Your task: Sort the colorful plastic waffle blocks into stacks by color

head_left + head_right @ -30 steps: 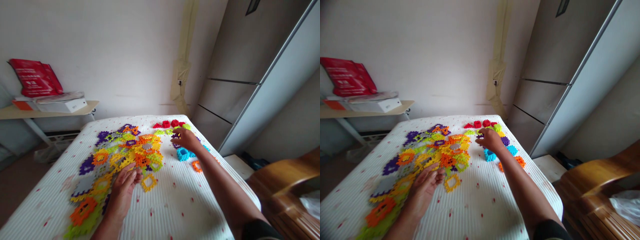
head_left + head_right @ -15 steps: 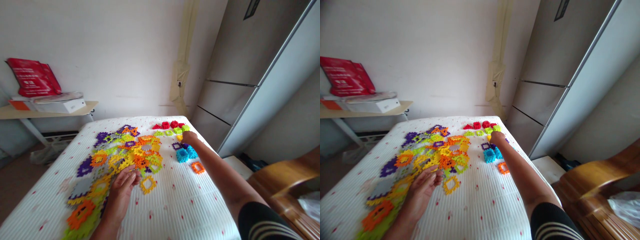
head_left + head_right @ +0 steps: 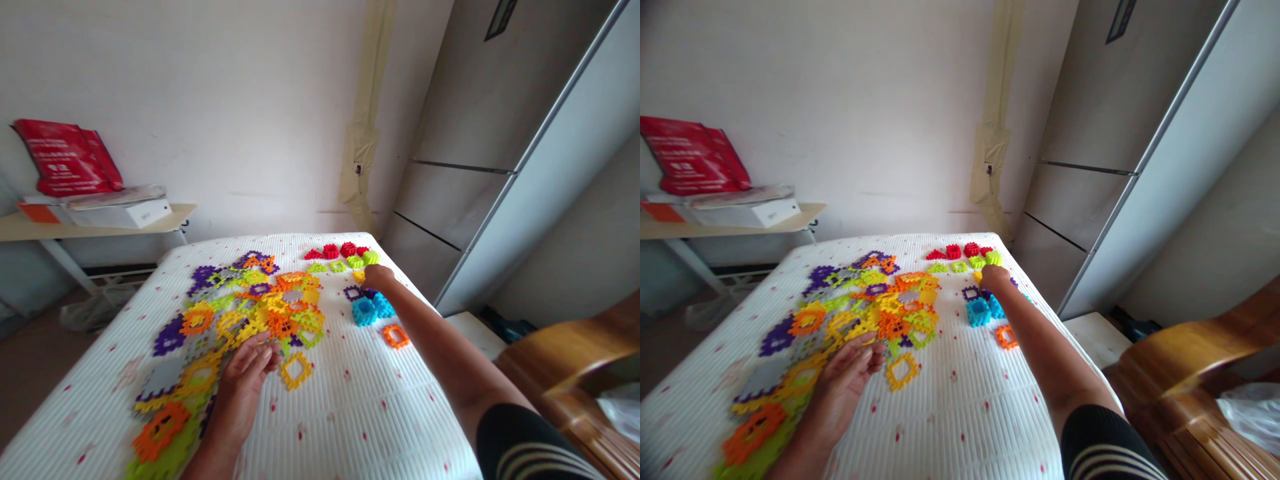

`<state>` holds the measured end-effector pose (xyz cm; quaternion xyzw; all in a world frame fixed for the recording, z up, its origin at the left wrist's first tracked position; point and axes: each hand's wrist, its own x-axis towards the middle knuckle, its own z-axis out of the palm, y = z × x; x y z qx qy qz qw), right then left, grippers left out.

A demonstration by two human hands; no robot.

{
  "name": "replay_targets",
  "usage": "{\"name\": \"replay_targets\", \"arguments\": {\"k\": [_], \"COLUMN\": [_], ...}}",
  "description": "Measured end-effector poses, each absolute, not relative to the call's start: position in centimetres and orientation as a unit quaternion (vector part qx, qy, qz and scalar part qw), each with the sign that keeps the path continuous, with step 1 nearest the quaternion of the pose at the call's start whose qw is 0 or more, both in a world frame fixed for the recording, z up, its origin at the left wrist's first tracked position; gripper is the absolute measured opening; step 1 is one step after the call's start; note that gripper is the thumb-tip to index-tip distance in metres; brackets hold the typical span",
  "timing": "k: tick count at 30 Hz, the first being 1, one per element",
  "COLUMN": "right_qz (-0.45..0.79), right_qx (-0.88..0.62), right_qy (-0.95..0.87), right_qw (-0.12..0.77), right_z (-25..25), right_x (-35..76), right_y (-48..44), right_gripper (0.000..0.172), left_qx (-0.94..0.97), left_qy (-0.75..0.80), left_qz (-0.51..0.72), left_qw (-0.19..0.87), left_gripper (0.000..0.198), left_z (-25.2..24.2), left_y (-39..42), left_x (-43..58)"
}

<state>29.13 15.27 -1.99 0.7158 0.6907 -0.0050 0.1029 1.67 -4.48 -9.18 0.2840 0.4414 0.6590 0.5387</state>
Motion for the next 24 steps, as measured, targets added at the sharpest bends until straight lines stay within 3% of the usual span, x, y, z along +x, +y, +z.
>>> {"name": "replay_targets", "arguments": {"k": [12,18,24], "right_qz": [0.02,0.039,-0.032], "right_qx": [0.7,0.595,0.497], "right_qy": [0.711,0.799,0.863], "right_qw": [0.059,-0.076,-0.083], "right_z": [-0.7,0.8,-0.8], "right_x": [28.6,26.4,23.4], "right_y": [14.0,11.0,7.5], "right_gripper": [0.046,0.032,0.025], "left_qx": [0.296,0.318,0.327], "left_qy": [0.439,0.525,0.62], "left_qz": [0.685,0.733,0.704], "left_qw": [0.5,0.293,0.118], "left_gripper": [0.038,0.025,0.025], "left_z": [-8.9,-8.0,-8.1], "left_y": [-4.9,-6.0,-7.6], "left_x": [1.1,-0.9,-4.5]}}
